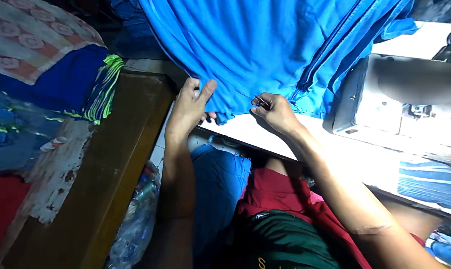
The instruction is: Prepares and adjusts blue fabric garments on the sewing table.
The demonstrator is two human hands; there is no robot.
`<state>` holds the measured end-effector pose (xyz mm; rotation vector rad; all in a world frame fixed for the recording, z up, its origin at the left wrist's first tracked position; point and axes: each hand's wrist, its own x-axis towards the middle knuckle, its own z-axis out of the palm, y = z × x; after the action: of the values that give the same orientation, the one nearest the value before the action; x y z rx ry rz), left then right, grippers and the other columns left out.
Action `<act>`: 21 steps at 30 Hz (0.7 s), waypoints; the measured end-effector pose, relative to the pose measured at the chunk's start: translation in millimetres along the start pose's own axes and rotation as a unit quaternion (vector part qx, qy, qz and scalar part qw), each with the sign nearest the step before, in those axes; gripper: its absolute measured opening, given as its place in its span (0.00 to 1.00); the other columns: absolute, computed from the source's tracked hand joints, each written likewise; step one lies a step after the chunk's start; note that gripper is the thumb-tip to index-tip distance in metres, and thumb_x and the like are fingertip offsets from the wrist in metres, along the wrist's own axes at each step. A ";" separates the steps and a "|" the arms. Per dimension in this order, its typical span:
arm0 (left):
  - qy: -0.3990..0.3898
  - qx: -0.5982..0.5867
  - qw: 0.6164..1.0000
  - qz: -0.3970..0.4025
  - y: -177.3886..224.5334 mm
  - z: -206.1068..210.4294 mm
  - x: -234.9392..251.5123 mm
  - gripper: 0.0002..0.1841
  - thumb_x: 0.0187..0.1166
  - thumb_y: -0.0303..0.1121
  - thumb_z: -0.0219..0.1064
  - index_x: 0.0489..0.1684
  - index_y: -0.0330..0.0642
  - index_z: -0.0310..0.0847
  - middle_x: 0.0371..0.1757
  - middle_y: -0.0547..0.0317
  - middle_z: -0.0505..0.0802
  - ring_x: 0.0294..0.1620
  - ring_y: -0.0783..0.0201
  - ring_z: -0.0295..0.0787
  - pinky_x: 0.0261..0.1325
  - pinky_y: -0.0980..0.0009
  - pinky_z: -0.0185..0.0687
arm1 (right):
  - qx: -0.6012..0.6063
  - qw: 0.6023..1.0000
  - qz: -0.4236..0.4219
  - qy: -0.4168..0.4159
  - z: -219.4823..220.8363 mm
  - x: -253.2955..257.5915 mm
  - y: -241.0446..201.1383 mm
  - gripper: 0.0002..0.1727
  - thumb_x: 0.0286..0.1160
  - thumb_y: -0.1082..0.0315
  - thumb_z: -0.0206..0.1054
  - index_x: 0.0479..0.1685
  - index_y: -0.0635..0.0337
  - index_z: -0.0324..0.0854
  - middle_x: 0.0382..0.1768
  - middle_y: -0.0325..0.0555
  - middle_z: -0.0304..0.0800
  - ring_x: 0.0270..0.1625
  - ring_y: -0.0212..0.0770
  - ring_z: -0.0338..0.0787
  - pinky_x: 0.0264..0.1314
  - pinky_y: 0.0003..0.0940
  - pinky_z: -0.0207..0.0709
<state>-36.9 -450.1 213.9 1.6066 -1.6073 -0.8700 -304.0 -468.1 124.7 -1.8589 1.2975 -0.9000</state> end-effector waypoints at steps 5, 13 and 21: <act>-0.067 -0.032 0.997 0.017 25.9 13.3 26.2 0.32 0.93 0.59 0.41 0.74 0.43 0.77 0.50 0.54 0.96 0.43 0.58 0.97 0.44 0.59 0.95 | 0.038 0.999 -0.001 0.004 -0.7 0.4 0.7 0.08 0.73 0.63 0.73 0.47 0.51 0.90 0.28 0.38 0.86 0.28 0.36 0.82 0.33 0.40 0.78; -0.055 -0.083 0.991 0.088 -12.5 22.3 51.5 0.20 0.94 0.42 0.52 0.70 0.41 0.81 0.54 0.55 0.95 0.45 0.61 0.95 0.47 0.64 0.92 | 0.038 0.999 0.004 0.000 -4.5 -0.8 1.2 0.07 0.73 0.63 0.73 0.46 0.50 0.90 0.29 0.38 0.87 0.29 0.36 0.83 0.34 0.41 0.79; 0.114 0.071 0.972 0.194 -41.8 5.7 6.5 0.22 0.75 0.49 0.76 0.65 0.54 0.87 0.69 0.56 0.83 0.55 0.65 0.85 0.49 0.69 0.85 | -0.008 1.000 -0.001 0.013 -1.0 -4.1 -2.0 0.08 0.75 0.59 0.71 0.47 0.49 0.89 0.31 0.38 0.89 0.32 0.38 0.86 0.37 0.46 0.81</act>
<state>-19.3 -457.1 175.6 1.3592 -1.7631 -0.3608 -305.0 -463.9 126.2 -1.8668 1.3233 -0.9204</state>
